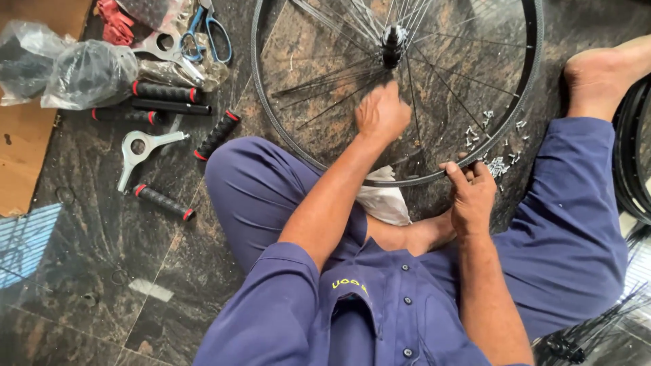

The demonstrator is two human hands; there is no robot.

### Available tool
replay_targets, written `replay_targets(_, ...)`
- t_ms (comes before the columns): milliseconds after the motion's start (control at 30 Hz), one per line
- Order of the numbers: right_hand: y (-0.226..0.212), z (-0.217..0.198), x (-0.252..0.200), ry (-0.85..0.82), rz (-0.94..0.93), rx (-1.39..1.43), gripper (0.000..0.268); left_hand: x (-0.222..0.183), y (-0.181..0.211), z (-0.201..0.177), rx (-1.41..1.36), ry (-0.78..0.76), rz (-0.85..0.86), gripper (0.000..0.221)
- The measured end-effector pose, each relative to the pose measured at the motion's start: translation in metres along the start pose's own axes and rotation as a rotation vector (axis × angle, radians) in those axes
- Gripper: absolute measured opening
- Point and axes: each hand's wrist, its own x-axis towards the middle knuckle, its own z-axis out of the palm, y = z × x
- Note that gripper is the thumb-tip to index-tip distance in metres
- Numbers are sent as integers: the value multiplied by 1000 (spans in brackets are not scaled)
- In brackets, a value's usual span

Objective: The person sits on the floor while inserting spokes into a bicycle wheel rim and threading nipples onto the ends of the spokes by hand.

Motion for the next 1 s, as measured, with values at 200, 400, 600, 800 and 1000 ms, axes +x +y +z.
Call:
replay_targets(200, 22, -3, 7, -49, -78, 124, 39, 4, -21, -11, 324, 578, 430, 15)
replay_targets(400, 20, -6, 3, -62, -106, 129, 41, 10, -38, 11, 343, 489, 397, 10)
replay_targets(600, 13, -5, -2, -65, -113, 142, 42, -1, -31, 23, 281, 254, 233, 12)
replay_targets(800, -4, -2, -11, -46, -83, 127, 40, -22, -14, 7, 336, 134, 245, 22)
replay_targets(1000, -23, 3, -19, -34, -49, 127, 41, -13, -19, 5, -85, -40, 61, 25)
